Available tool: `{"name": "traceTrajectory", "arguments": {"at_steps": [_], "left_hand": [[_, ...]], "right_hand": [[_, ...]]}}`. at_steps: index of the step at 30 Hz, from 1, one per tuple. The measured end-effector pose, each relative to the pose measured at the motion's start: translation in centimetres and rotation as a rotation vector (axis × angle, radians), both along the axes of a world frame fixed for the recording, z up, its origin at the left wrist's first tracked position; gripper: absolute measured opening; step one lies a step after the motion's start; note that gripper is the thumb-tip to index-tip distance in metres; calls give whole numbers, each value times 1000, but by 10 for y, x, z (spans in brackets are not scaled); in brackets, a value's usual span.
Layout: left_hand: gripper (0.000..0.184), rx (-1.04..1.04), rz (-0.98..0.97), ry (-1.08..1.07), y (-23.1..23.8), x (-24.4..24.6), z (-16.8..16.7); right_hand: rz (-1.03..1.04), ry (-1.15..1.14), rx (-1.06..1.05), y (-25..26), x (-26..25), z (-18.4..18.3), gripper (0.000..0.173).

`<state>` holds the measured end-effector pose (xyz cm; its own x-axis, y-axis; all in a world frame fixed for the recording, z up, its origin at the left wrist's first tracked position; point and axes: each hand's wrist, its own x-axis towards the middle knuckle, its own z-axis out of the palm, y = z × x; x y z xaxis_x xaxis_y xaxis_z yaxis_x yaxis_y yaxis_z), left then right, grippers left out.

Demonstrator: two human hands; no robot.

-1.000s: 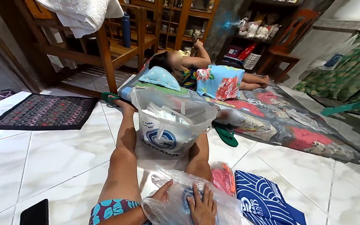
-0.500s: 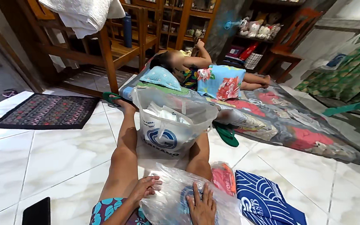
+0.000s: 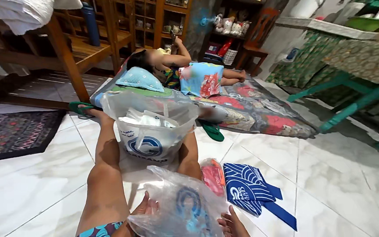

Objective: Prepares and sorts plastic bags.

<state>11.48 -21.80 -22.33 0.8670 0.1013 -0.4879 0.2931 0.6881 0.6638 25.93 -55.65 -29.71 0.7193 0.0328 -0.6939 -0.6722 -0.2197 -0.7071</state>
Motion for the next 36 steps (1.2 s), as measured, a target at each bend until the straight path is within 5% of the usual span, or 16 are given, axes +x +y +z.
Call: {"name": "traceTrajectory", "arguments": {"at_steps": [2, 4, 7, 11, 14, 16, 19, 21, 23, 26, 28, 31, 36], "left_hand": [[58, 23, -49, -13, 5, -6, 4], [45, 64, -122, -190, 22, -5, -47], [47, 126, -237, -71, 31, 16, -26], [36, 314, -281, 54, 28, 50, -18], [32, 343, -235, 51, 40, 46, -27], [35, 366, -222, 25, 53, 34, -29], [36, 413, -206, 37, 69, 8, -24], [33, 631, -359, 92, 96, -11, -15], [32, 1047, -581, 125, 126, -16, 11], [31, 1441, -431, -123, 119, -8, 86], [32, 1409, -282, -436, 92, 11, 140], [60, 1272, -306, -839, 57, 57, 197], [100, 1054, -528, -998, 38, 119, 256]], "right_hand": [[-30, 1, -41, 0, -2, -1, 69], [26, -45, -149, -4, -2, -4, 63], [60, -176, -233, -4, -3, -19, 47], [-46, -227, -116, 1, 2, -22, 48], [-121, -272, 42, -1, 11, -24, 18], [-165, -352, 154, 5, 19, -13, 5], [-127, -575, 230, 26, 32, 28, 7], [-73, -754, 268, 44, 35, 69, 7], [23, -920, 273, 59, 37, 113, 6], [230, -1113, 285, 76, 30, 171, 8], [365, -1221, 313, 89, 22, 204, 8], [575, -1373, 328, 104, 14, 247, 10], [807, -1569, 343, 122, 14, 293, 16]]}}
